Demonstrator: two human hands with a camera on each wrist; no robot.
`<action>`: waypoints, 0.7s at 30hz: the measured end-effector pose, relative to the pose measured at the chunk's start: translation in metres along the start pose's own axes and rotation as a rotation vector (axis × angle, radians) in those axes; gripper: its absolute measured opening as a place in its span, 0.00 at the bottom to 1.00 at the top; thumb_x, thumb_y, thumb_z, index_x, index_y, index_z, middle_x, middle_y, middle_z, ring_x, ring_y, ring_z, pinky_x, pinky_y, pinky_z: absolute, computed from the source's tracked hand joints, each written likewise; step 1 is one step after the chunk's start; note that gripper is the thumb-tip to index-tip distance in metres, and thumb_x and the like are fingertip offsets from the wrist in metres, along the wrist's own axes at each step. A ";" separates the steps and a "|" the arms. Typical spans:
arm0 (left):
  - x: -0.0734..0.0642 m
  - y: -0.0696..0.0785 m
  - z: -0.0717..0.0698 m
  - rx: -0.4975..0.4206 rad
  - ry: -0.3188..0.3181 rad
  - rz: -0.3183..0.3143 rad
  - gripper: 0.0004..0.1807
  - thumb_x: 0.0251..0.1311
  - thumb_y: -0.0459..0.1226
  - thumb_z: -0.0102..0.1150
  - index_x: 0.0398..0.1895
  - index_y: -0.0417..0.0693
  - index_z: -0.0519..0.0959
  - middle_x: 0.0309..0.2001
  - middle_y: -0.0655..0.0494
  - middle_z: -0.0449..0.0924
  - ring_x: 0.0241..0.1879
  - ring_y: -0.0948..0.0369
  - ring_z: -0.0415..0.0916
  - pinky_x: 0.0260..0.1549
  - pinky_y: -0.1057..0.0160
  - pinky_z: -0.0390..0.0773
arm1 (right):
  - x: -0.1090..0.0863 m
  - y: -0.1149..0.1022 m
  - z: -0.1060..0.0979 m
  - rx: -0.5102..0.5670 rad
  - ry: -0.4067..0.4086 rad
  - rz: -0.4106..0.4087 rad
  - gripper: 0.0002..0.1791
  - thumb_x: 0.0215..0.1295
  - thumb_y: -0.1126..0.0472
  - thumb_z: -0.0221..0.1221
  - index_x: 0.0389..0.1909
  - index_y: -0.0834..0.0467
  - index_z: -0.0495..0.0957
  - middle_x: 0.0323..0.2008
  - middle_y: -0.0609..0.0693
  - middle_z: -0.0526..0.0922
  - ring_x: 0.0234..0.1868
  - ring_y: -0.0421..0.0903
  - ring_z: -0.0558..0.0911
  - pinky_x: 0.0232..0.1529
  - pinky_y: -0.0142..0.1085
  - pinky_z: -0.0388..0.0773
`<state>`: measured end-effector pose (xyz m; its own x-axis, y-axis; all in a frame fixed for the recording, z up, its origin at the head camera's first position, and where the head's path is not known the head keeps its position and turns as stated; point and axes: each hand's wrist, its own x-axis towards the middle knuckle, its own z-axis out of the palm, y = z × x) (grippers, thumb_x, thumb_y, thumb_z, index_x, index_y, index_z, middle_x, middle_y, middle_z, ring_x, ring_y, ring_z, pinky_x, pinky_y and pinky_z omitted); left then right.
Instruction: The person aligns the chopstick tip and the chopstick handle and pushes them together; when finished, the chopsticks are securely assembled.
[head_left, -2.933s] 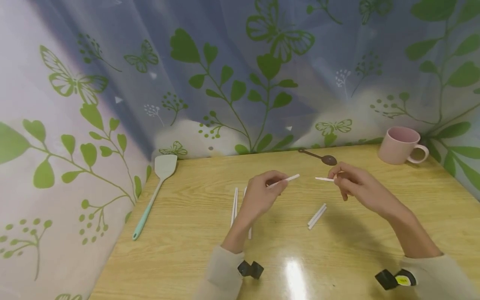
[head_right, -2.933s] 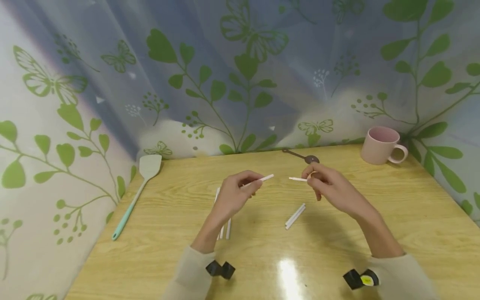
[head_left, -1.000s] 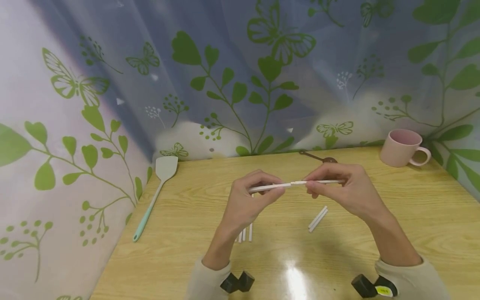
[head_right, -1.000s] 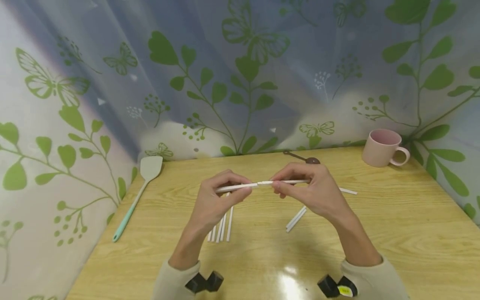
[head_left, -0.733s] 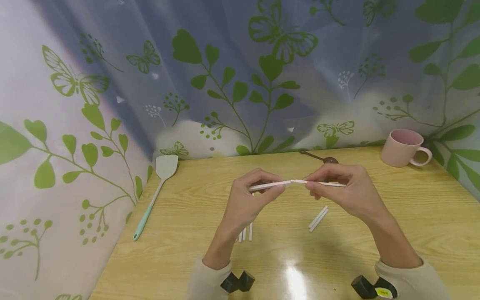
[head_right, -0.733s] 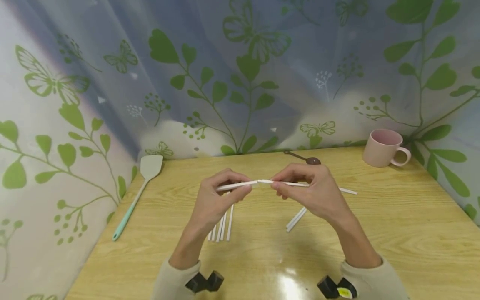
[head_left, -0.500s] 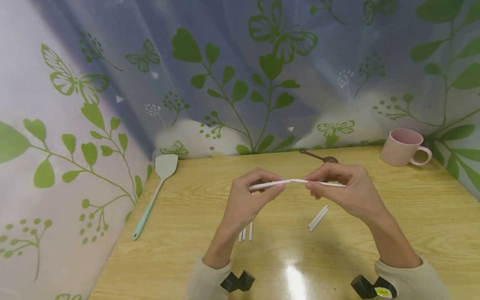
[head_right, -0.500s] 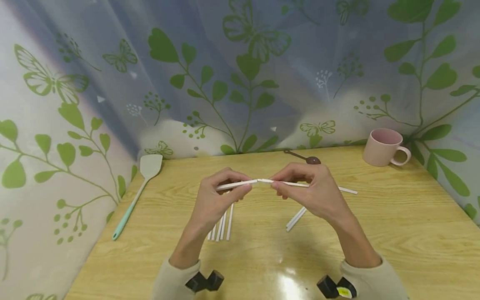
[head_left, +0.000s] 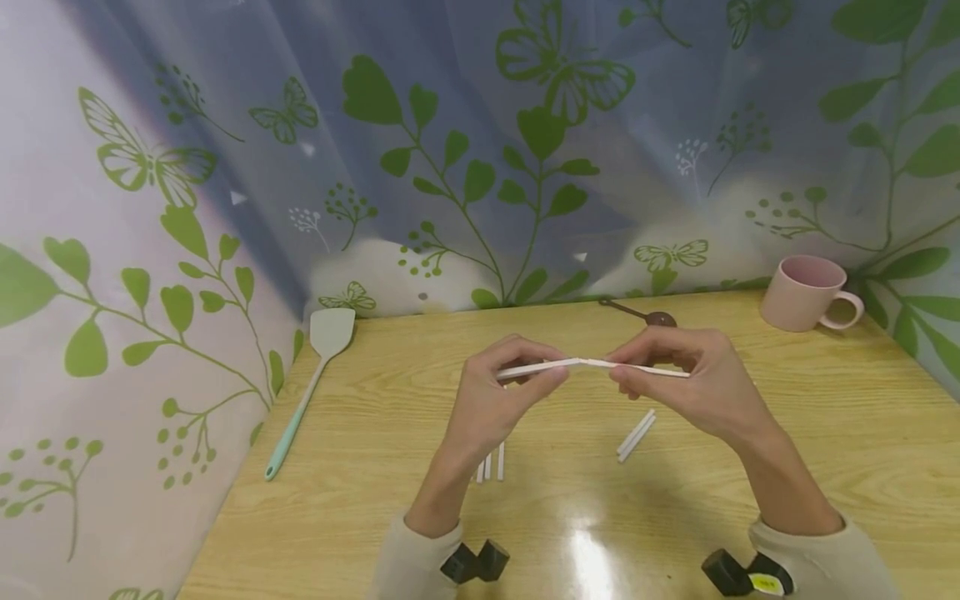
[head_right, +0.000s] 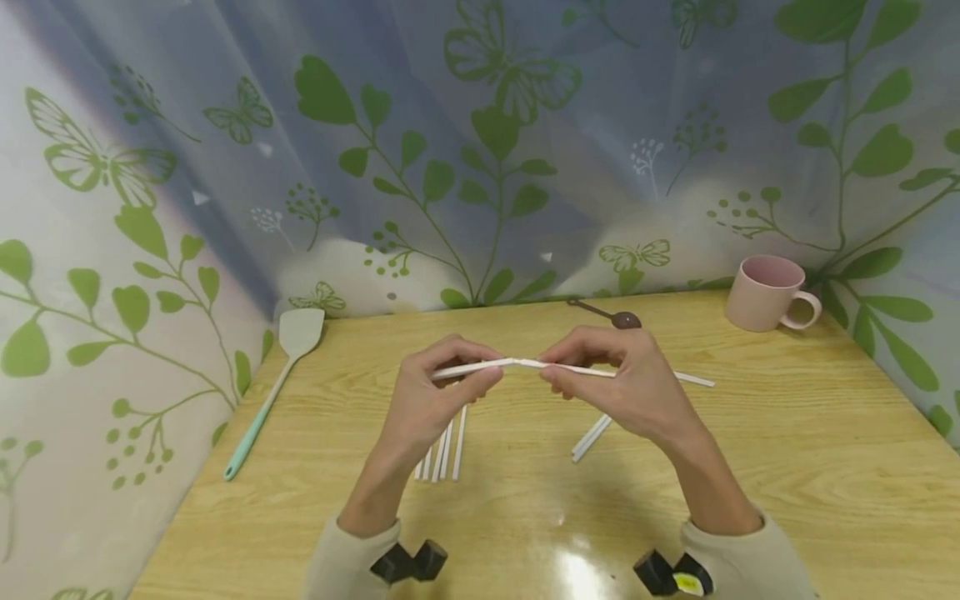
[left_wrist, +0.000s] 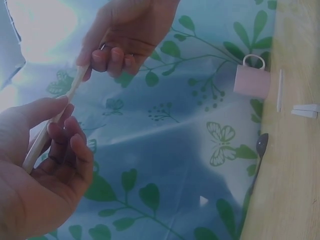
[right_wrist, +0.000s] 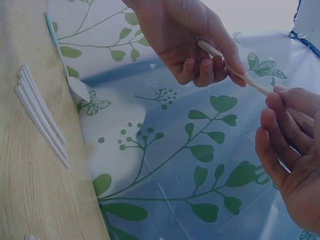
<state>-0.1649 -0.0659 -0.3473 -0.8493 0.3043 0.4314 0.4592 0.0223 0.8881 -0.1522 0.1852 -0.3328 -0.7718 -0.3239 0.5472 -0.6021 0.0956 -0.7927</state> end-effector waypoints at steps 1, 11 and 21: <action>0.000 0.000 0.000 -0.001 -0.005 -0.001 0.07 0.64 0.36 0.72 0.44 0.48 0.88 0.39 0.55 0.84 0.36 0.59 0.81 0.38 0.62 0.81 | 0.000 0.000 0.000 -0.010 -0.005 -0.002 0.13 0.61 0.79 0.67 0.39 0.59 0.87 0.28 0.50 0.87 0.27 0.45 0.86 0.34 0.33 0.85; -0.001 0.001 -0.002 0.037 -0.114 0.036 0.06 0.63 0.33 0.72 0.42 0.46 0.88 0.39 0.57 0.86 0.37 0.60 0.81 0.40 0.60 0.82 | 0.001 0.002 -0.006 -0.079 -0.126 0.047 0.13 0.65 0.74 0.67 0.42 0.54 0.87 0.37 0.50 0.88 0.38 0.46 0.87 0.47 0.36 0.84; -0.001 -0.001 0.002 0.034 -0.137 0.011 0.05 0.64 0.34 0.70 0.43 0.46 0.87 0.41 0.56 0.87 0.37 0.61 0.82 0.42 0.54 0.83 | 0.001 0.002 -0.002 -0.071 -0.116 0.035 0.12 0.64 0.74 0.68 0.40 0.53 0.88 0.35 0.49 0.88 0.34 0.47 0.87 0.47 0.37 0.85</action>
<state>-0.1641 -0.0645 -0.3484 -0.8017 0.4320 0.4132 0.4788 0.0502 0.8765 -0.1543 0.1867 -0.3331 -0.7661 -0.4252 0.4819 -0.5917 0.1739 -0.7872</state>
